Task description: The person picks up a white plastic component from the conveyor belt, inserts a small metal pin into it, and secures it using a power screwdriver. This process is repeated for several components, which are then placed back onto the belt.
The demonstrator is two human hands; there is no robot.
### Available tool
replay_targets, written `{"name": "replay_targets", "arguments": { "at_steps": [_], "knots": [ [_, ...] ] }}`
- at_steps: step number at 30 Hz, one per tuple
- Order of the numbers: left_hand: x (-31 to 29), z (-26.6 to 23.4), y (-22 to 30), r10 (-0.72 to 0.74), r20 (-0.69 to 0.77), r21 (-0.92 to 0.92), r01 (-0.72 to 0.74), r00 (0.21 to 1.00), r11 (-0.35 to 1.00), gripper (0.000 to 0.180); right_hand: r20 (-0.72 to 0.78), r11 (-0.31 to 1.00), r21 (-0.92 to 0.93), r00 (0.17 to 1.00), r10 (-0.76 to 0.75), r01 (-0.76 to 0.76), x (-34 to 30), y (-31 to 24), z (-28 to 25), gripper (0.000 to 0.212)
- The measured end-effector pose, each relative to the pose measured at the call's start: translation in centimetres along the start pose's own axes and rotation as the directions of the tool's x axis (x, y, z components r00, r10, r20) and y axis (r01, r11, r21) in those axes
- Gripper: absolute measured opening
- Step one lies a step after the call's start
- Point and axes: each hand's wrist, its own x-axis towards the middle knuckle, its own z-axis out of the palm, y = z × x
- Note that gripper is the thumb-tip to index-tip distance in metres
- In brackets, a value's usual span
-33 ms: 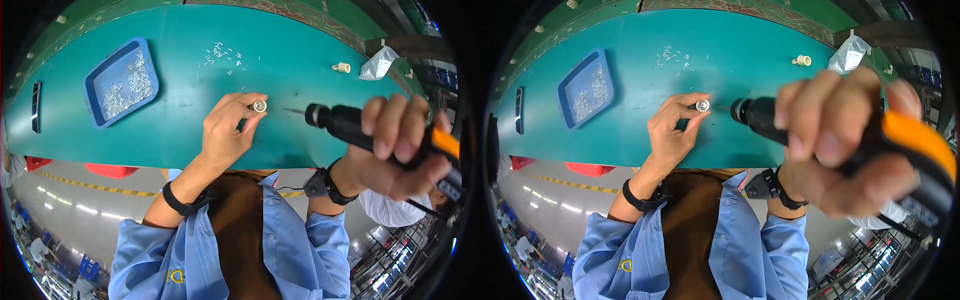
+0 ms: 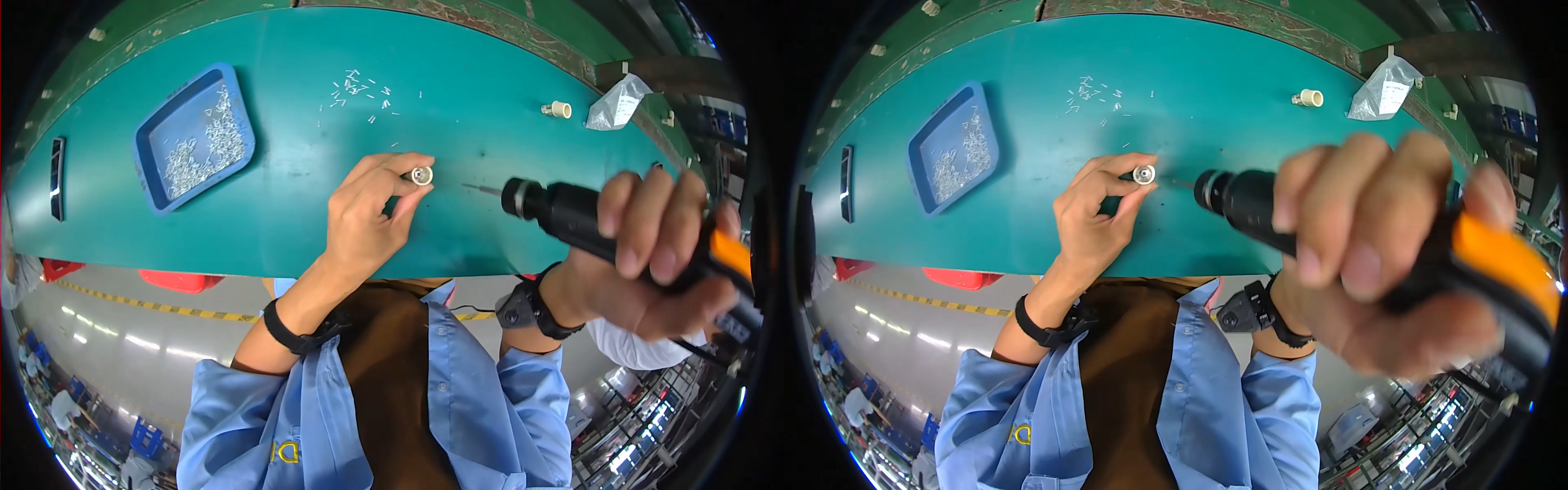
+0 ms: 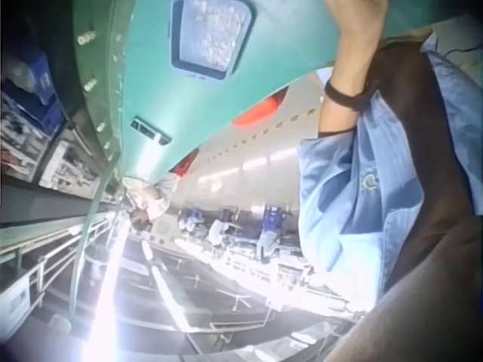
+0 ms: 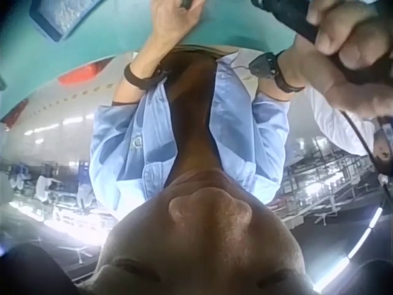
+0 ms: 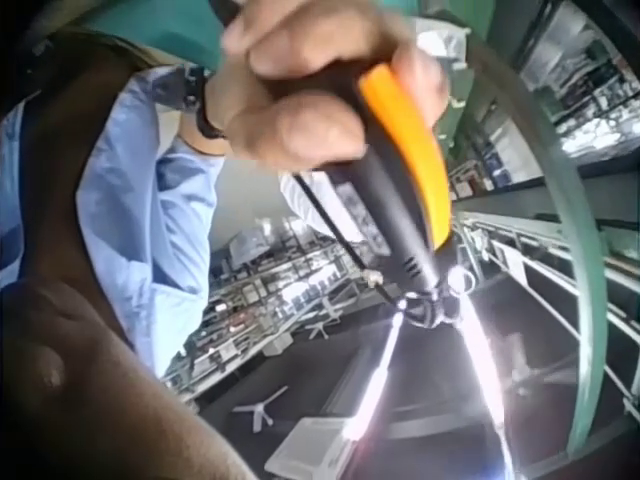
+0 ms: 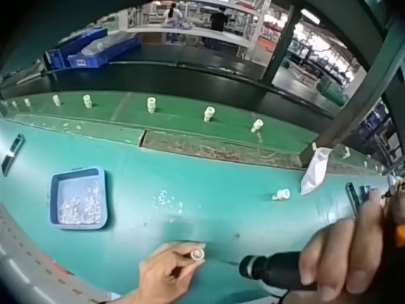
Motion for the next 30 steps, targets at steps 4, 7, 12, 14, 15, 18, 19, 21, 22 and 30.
{"name": "replay_targets", "arguments": {
  "at_steps": [4,7,12,14,15,18,19,21,22,30],
  "knots": [
    [0.2,-0.5,0.1,-0.015,0.022,0.015,0.015,1.0,1.0,0.022,-0.025,0.999,0.026,0.999,0.021,-0.021,-1.0,-0.6,-0.2,0.045],
    [0.3,-0.3,0.5,-0.058,0.048,0.0,0.058,0.997,0.998,0.024,-0.123,0.993,0.076,0.989,-0.081,0.091,-1.6,-0.1,0.0,0.045],
    [0.4,-0.2,0.1,-0.052,0.069,0.003,0.052,0.996,0.999,0.025,-0.184,0.989,0.112,0.98,-0.073,0.095,-1.9,0.7,-0.5,0.043],
    [0.4,-0.2,0.1,-0.058,0.069,0.001,0.058,0.996,0.998,0.025,-0.164,0.992,0.095,0.984,-0.072,0.088,-2.1,0.8,-0.4,0.044],
    [0.4,-0.2,0.2,-0.059,0.066,-0.001,0.059,0.996,0.998,0.024,-0.153,0.993,0.087,0.986,-0.072,0.086,-2.2,0.9,-0.3,0.044],
    [0.4,-0.2,0.1,-0.049,0.053,0.004,0.049,0.997,0.999,0.023,-0.113,0.993,0.077,0.99,-0.079,0.088,-2.3,1.1,-0.3,0.044],
    [0.3,-0.2,0.0,-0.036,0.044,0.01,0.036,0.998,0.999,0.023,-0.091,0.993,0.071,0.992,-0.084,0.09,-2.3,1.2,-0.2,0.044],
    [0.2,-0.2,0.0,-0.022,0.032,0.016,0.022,0.999,1.0,0.022,-0.1,0.993,0.068,0.991,-0.089,0.096,-2.5,1.4,0.1,0.045],
    [0.2,-0.3,0.2,-0.03,0.043,0.016,0.029,0.999,0.999,0.022,-0.11,0.993,0.064,0.989,-0.094,0.101,-2.5,1.6,0.4,0.045],
    [0.1,-0.9,0.5,-0.025,0.069,0.052,0.022,0.997,0.998,0.02,-0.093,0.996,-0.017,0.992,-0.084,0.082,-2.2,1.9,1.4,0.047]
  ]
}}
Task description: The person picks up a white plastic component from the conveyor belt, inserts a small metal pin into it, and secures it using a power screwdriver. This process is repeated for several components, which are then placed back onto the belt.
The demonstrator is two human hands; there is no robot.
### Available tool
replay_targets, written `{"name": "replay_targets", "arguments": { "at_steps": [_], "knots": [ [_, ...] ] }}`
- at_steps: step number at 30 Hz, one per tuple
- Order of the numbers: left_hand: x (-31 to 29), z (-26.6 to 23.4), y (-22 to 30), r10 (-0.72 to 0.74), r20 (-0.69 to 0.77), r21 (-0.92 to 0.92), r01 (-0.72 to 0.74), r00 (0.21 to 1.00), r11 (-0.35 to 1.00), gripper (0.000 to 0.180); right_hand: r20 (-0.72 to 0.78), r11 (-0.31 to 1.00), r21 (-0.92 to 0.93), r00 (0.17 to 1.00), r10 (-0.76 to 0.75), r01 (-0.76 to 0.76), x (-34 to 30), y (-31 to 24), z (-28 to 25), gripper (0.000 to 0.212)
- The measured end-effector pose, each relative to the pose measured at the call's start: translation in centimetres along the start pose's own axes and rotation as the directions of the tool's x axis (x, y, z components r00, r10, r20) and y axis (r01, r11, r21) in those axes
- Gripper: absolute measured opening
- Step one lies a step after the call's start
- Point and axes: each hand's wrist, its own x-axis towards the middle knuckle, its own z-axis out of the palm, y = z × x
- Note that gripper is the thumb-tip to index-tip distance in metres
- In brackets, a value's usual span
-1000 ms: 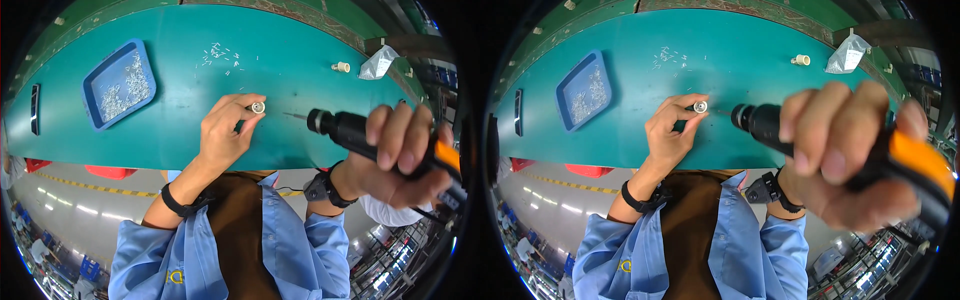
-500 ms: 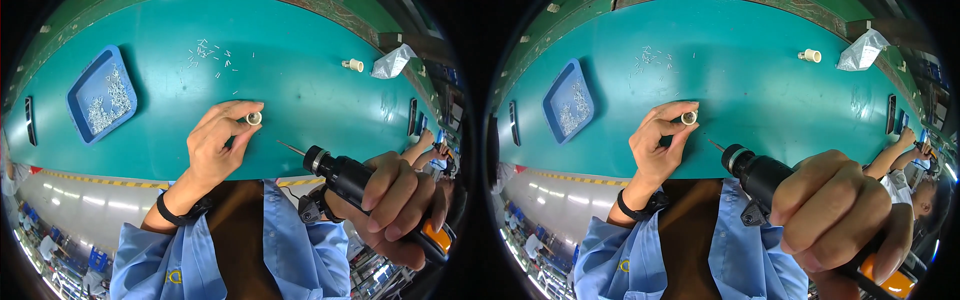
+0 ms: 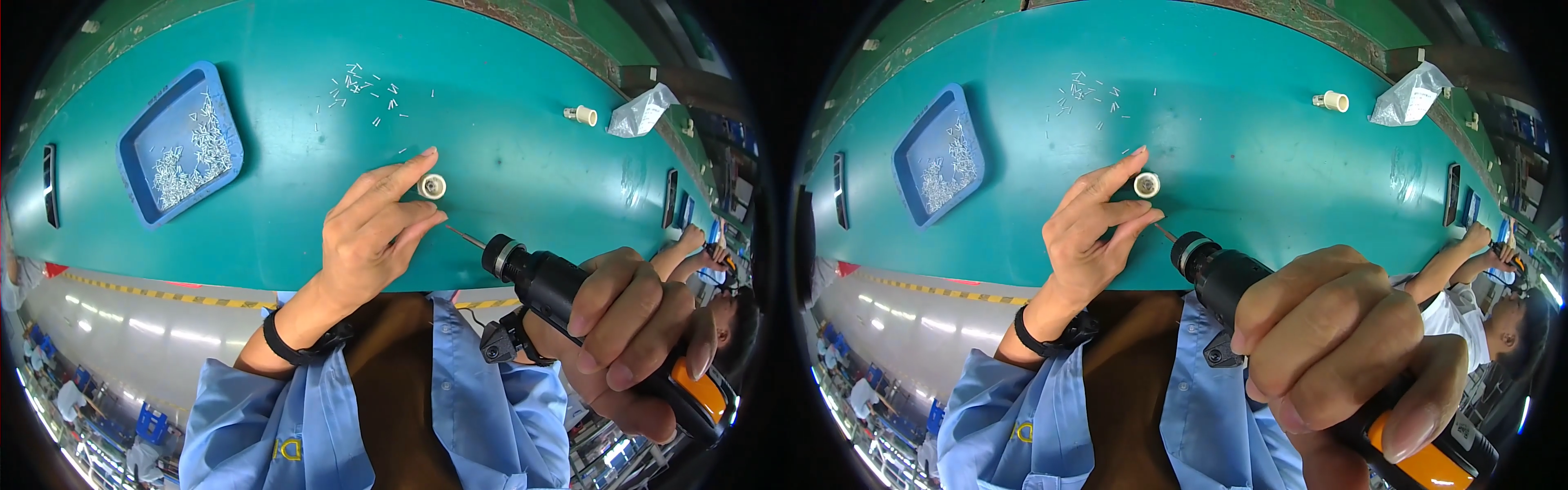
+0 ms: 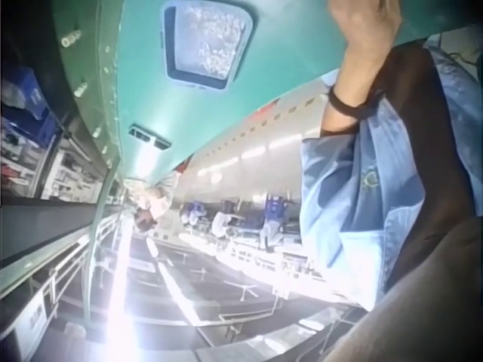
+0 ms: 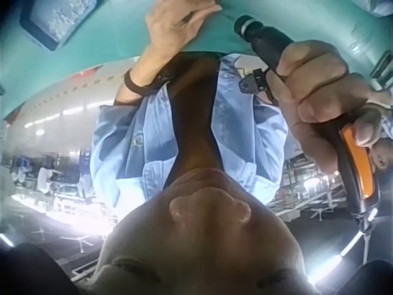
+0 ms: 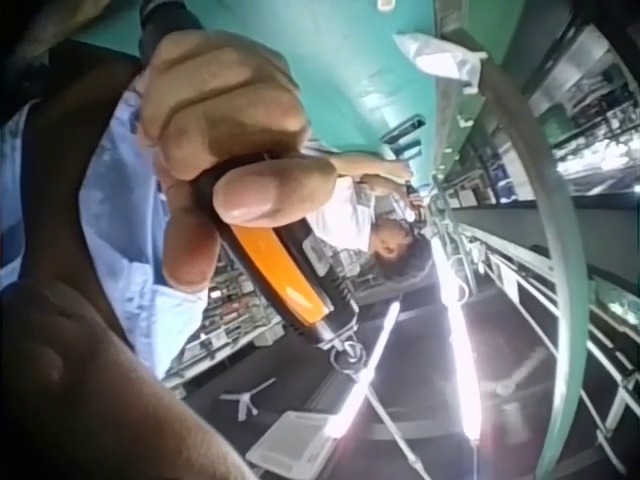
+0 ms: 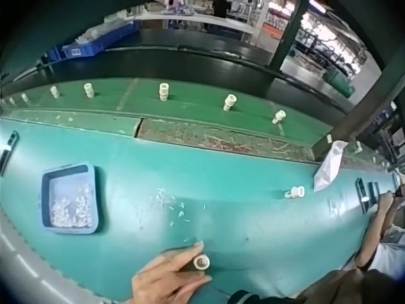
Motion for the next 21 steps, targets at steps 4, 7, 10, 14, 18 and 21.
{"name": "replay_targets", "arguments": {
  "at_steps": [4,7,10,14,18,21],
  "knots": [
    [0.06,-0.16,-0.09,0.017,0.026,0.022,-0.017,1.0,1.0,0.02,-0.01,1.0,-0.008,1.0,-0.012,0.012,-0.17,0.12,-0.17,0.047],
    [0.1,-0.19,-0.08,0.029,0.038,0.012,-0.03,0.999,0.999,0.022,-0.012,1.0,-0.003,1.0,-0.01,0.009,-0.35,0.22,-0.32,0.047],
    [0.25,-0.25,0.06,0.059,0.033,0.001,-0.059,0.998,0.998,0.023,-0.008,1.0,0.013,1.0,0.005,-0.005,-0.46,0.28,-0.45,0.046],
    [0.27,-0.24,0.11,0.057,0.039,0.001,-0.057,0.998,0.998,0.021,0.0,1.0,0.008,1.0,0.029,-0.029,-0.54,0.41,-0.43,0.046],
    [0.45,-0.47,0.27,0.053,0.069,0.008,-0.053,0.996,0.999,0.021,0.003,0.999,0.036,1.0,-0.002,0.002,-0.5,0.61,-0.47,0.046],
    [0.39,-0.18,0.17,0.074,0.068,-0.012,-0.074,0.995,0.997,0.024,0.022,0.999,0.032,1.0,0.013,-0.013,-0.48,0.28,-0.52,0.046]
  ]
}}
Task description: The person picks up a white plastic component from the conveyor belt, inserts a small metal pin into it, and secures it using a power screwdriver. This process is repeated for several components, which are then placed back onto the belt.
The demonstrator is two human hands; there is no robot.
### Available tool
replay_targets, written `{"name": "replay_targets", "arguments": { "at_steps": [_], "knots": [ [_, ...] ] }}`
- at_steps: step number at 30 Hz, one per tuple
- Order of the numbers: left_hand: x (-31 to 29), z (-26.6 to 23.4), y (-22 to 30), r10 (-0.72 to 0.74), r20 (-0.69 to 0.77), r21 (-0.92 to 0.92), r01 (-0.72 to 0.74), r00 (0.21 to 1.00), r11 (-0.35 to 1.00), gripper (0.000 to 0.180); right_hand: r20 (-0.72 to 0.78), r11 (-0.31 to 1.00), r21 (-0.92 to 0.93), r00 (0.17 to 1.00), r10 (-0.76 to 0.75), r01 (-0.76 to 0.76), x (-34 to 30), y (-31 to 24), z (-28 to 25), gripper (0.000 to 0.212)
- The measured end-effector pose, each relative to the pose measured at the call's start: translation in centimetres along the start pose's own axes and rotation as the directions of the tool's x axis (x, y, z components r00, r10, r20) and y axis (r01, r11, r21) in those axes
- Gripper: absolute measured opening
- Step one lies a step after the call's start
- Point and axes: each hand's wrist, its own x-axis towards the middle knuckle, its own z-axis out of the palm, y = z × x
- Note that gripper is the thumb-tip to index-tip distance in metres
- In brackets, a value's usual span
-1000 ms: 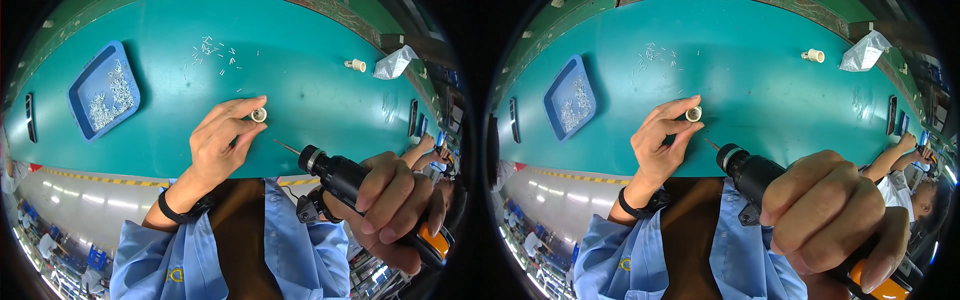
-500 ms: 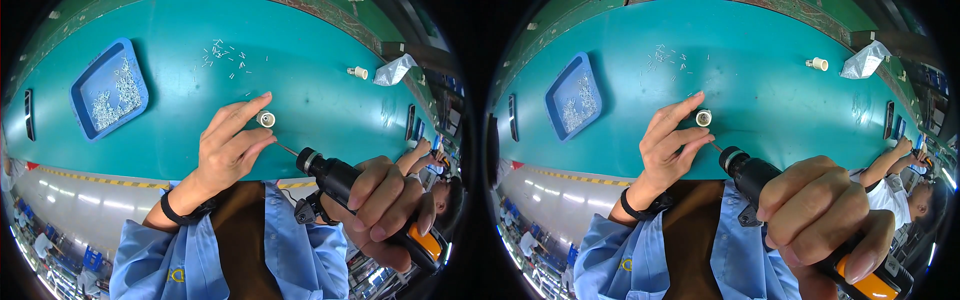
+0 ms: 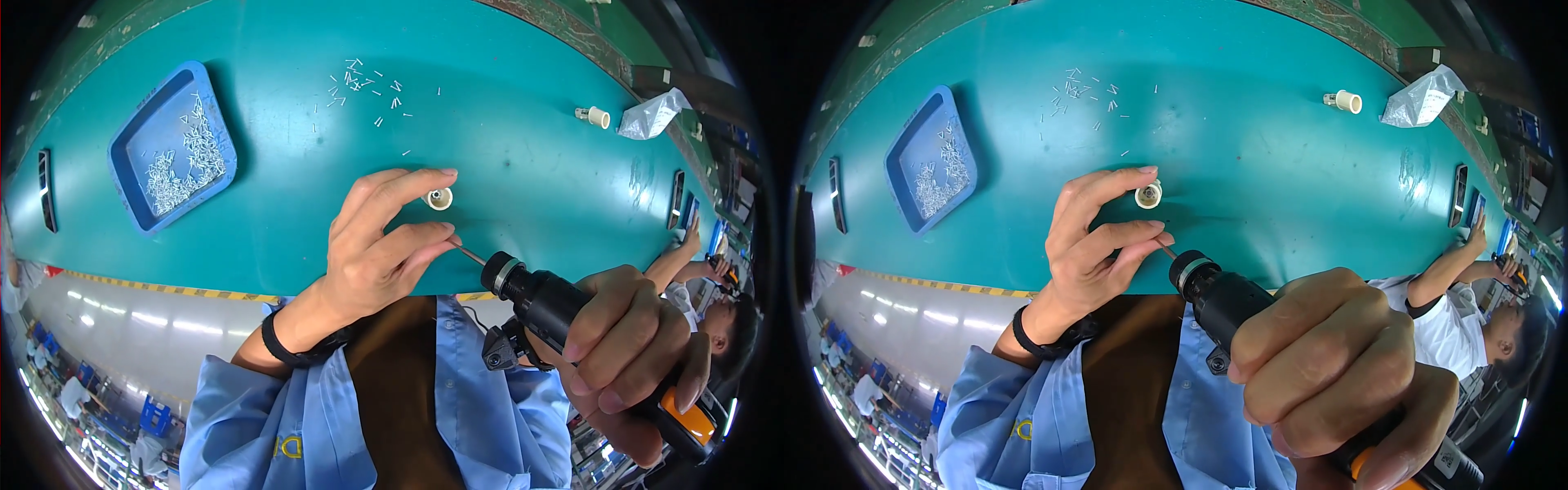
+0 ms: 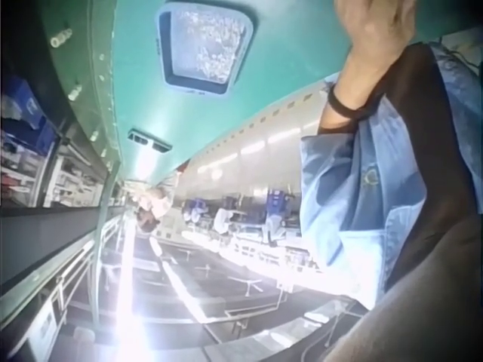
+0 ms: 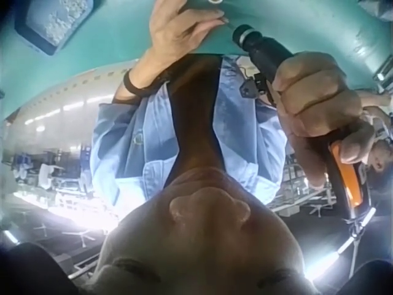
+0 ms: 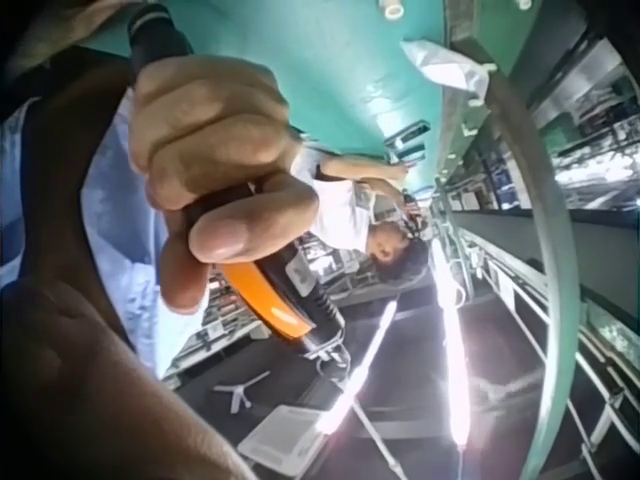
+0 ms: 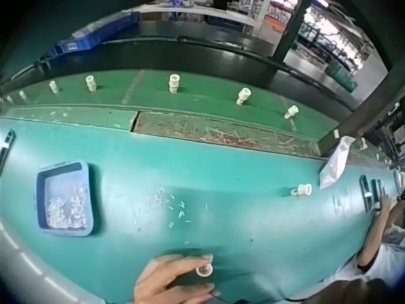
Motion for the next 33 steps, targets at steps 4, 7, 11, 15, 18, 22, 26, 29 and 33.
{"name": "replay_targets", "arguments": {
  "at_steps": [4,7,11,15,18,22,26,29,33],
  "knots": [
    [-0.6,0.3,-0.3,0.027,-0.024,-0.032,-0.027,0.999,0.999,0.026,0.022,1.0,0.004,0.999,-0.026,0.026,-0.2,0.3,0.2,0.046],
    [-0.7,0.3,-0.5,0.044,-0.036,-0.054,-0.046,0.998,0.997,0.028,0.021,1.0,-0.003,1.0,-0.024,0.024,-0.3,0.1,0.5,0.045],
    [0.1,0.6,0.2,-0.008,-0.068,-0.081,0.003,0.998,0.997,0.034,0.032,0.999,-0.037,0.999,0.01,-0.009,0.1,-0.6,0.7,0.044],
    [0.8,0.8,0.7,-0.163,-0.133,-0.019,0.162,0.978,0.987,0.038,-0.003,0.999,-0.039,1.0,0.018,-0.018,1.3,-1.6,0.7,0.045],
    [1.0,1.1,0.1,-0.177,-0.111,0.075,0.186,0.978,0.98,0.04,-0.003,1.0,-0.011,1.0,-0.001,0.001,1.9,-0.7,0.6,0.046],
    [0.1,1.6,-0.8,-0.135,-0.04,0.046,0.137,0.99,0.99,0.034,0.097,0.999,-0.023,0.994,0.048,-0.046,2.6,-0.2,0.5,0.049],
    [0.2,1.2,-0.7,-0.15,-0.03,0.037,0.151,0.988,0.988,0.036,0.241,0.958,-0.201,0.937,0.252,-0.206,3.3,-0.3,0.7,0.051],
    [0.1,1.2,-0.7,-0.156,-0.026,0.043,0.157,0.987,0.987,0.035,0.321,0.939,-0.246,0.894,0.311,-0.239,3.5,0.0,0.5,0.052],
    [0.2,1.1,-0.5,-0.161,-0.017,0.06,0.162,0.987,0.985,0.035,0.313,0.929,-0.257,0.886,0.342,-0.268,3.2,0.2,0.5,0.053]
  ]
}}
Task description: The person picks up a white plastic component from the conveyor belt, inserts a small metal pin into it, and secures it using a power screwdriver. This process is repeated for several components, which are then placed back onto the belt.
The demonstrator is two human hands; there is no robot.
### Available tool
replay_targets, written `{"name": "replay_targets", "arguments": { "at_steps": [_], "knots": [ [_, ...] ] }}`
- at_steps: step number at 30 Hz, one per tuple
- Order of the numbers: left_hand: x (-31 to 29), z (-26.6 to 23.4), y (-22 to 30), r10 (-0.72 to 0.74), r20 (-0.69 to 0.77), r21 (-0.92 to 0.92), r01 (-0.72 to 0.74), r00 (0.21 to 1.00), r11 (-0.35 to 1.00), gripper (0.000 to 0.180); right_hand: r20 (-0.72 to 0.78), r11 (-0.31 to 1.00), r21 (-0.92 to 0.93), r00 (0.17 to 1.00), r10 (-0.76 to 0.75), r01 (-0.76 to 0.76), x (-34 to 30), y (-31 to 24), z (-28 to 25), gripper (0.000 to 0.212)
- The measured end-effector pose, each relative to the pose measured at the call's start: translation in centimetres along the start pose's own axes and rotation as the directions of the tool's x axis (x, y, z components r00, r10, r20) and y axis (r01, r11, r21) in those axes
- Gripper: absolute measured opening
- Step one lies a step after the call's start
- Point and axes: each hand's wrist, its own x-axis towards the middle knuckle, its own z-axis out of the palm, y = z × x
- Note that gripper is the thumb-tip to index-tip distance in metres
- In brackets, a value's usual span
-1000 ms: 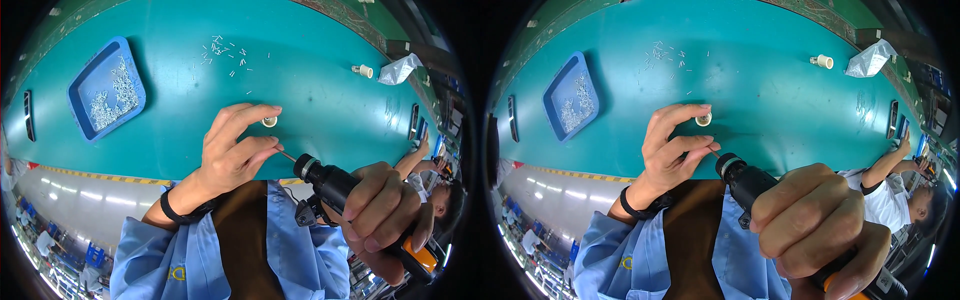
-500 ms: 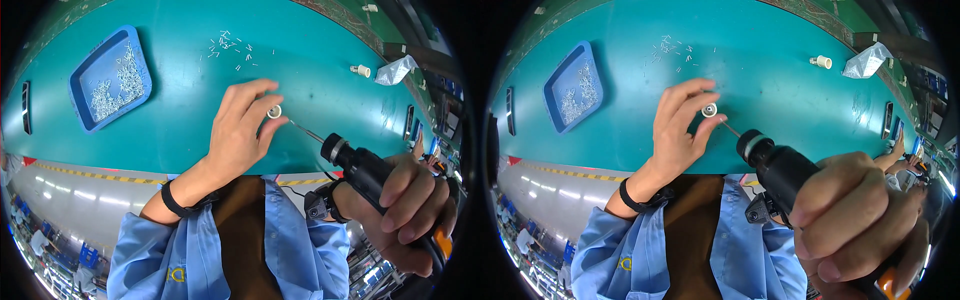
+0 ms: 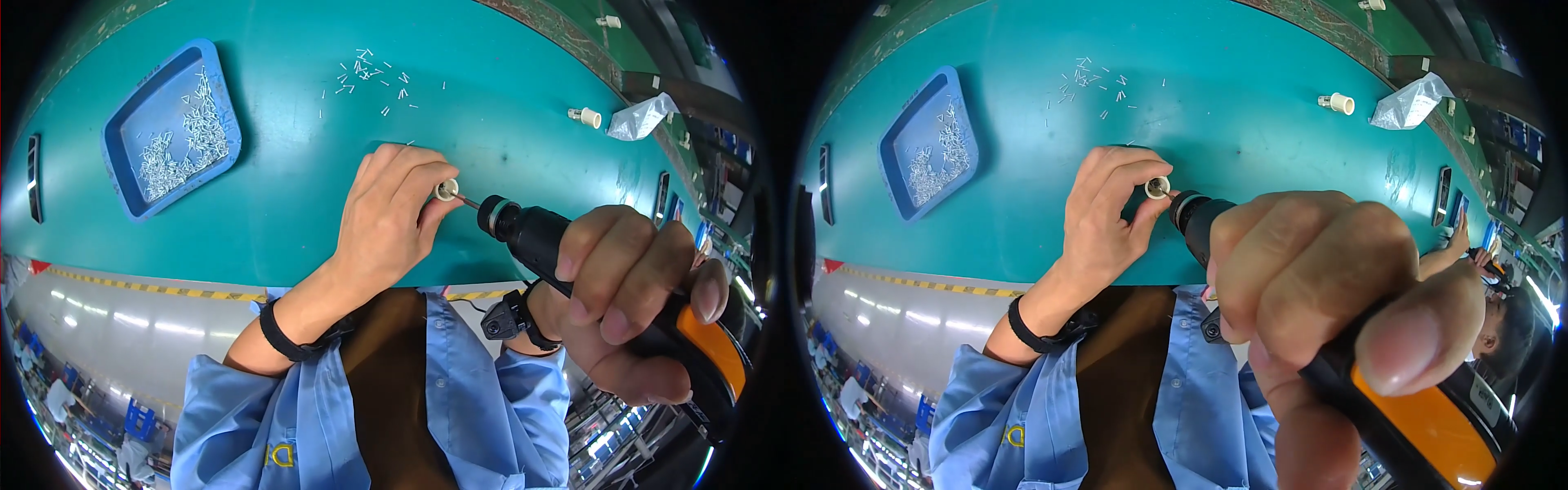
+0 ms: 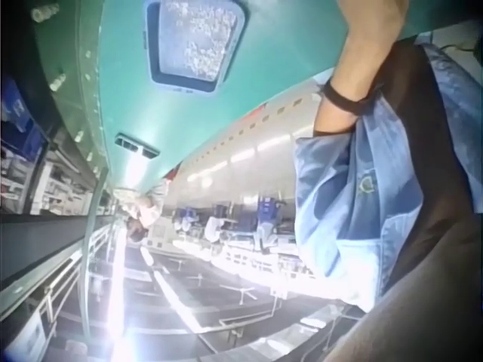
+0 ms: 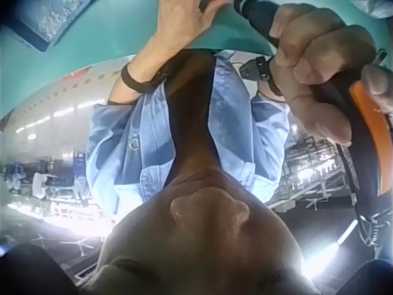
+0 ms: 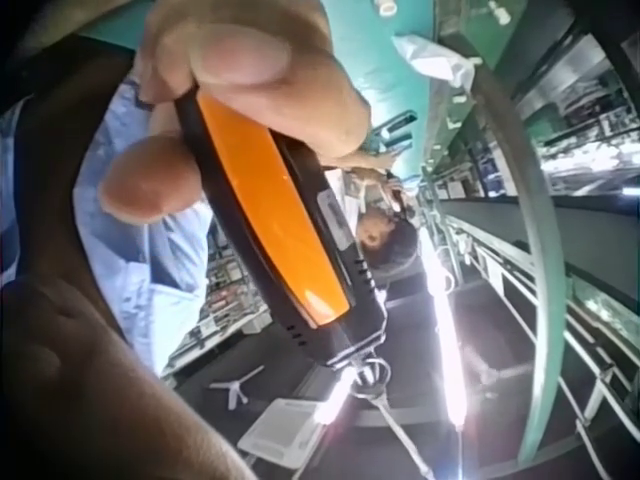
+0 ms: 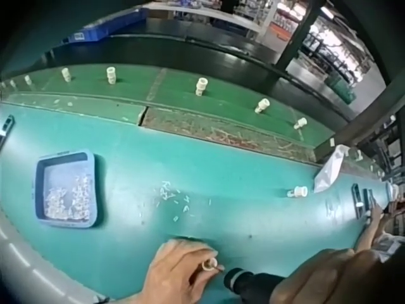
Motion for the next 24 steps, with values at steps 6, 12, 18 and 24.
{"name": "replay_targets", "arguments": {
  "at_steps": [6,12,18,24],
  "knots": [
    [0.0,0.0,0.1,-0.009,0.02,0.006,0.009,1.0,1.0,0.036,0.024,0.998,0.055,1.0,-0.006,0.005,-0.1,0.9,-0.2,0.052],
    [0.0,-0.1,0.2,-0.006,0.026,0.01,0.006,1.0,1.0,0.036,0.043,0.999,0.045,0.999,-0.007,0.005,0.3,1.0,0.1,0.051],
    [0.0,0.2,0.0,0.029,-0.005,0.015,-0.029,1.0,0.999,0.028,-0.003,0.993,0.105,0.998,-0.059,0.059,-0.1,2.2,0.2,0.043],
    [0.0,0.3,0.2,0.029,-0.028,-0.01,-0.03,0.999,1.0,0.028,-0.02,0.997,0.074,0.999,-0.025,0.027,-0.3,1.8,0.5,0.033]
  ]
}}
